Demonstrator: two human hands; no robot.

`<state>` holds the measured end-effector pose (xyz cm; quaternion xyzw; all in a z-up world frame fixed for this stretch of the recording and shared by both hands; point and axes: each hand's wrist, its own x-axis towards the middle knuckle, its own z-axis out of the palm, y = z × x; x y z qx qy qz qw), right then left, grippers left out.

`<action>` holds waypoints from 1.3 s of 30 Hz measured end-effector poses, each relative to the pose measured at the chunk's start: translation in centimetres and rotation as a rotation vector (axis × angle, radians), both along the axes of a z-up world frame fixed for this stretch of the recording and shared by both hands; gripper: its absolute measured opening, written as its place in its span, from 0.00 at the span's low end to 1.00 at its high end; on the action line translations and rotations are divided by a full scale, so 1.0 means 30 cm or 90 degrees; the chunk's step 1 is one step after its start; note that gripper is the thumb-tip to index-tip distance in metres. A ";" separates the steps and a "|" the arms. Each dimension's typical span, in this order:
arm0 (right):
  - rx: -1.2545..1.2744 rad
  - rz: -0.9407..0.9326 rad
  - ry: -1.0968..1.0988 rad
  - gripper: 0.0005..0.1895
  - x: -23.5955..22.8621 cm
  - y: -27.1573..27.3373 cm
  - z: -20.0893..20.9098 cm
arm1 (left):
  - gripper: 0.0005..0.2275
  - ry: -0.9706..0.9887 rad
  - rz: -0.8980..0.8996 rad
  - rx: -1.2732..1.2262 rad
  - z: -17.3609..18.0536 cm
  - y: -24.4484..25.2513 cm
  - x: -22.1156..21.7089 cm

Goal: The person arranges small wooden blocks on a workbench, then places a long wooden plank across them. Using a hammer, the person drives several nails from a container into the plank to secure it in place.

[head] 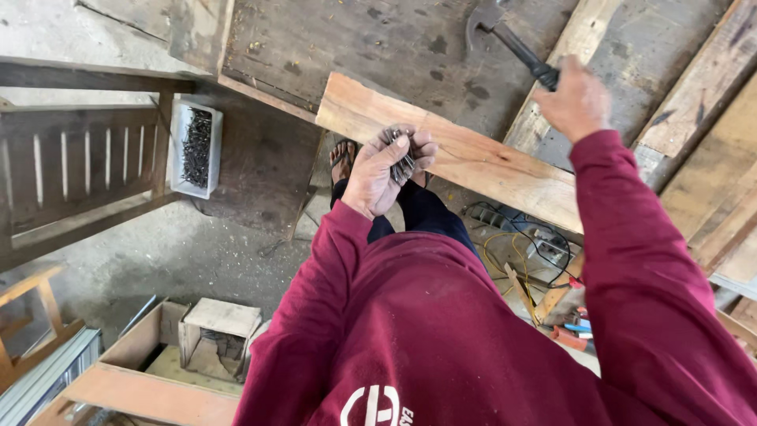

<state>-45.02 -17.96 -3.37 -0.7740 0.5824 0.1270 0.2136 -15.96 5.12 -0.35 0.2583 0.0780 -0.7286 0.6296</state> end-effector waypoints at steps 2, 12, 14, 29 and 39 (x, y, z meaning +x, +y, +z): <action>-0.038 -0.014 -0.058 0.18 0.016 0.021 0.092 | 0.08 -0.015 -0.002 0.000 0.001 -0.003 0.017; 0.313 -0.470 -0.739 0.10 0.294 0.807 0.390 | 0.08 0.077 0.015 0.016 -0.033 -0.005 0.233; 0.298 -0.505 -0.773 0.10 0.389 0.928 0.376 | 0.08 0.083 -0.015 0.019 -0.052 -0.024 0.283; 0.183 -0.697 -0.718 0.09 0.711 1.159 0.228 | 0.07 -0.675 -0.396 -0.195 0.019 -0.249 0.433; 0.137 -0.661 -0.557 0.10 0.692 1.169 0.280 | 0.06 -0.973 -0.235 -0.361 -0.025 -0.175 0.397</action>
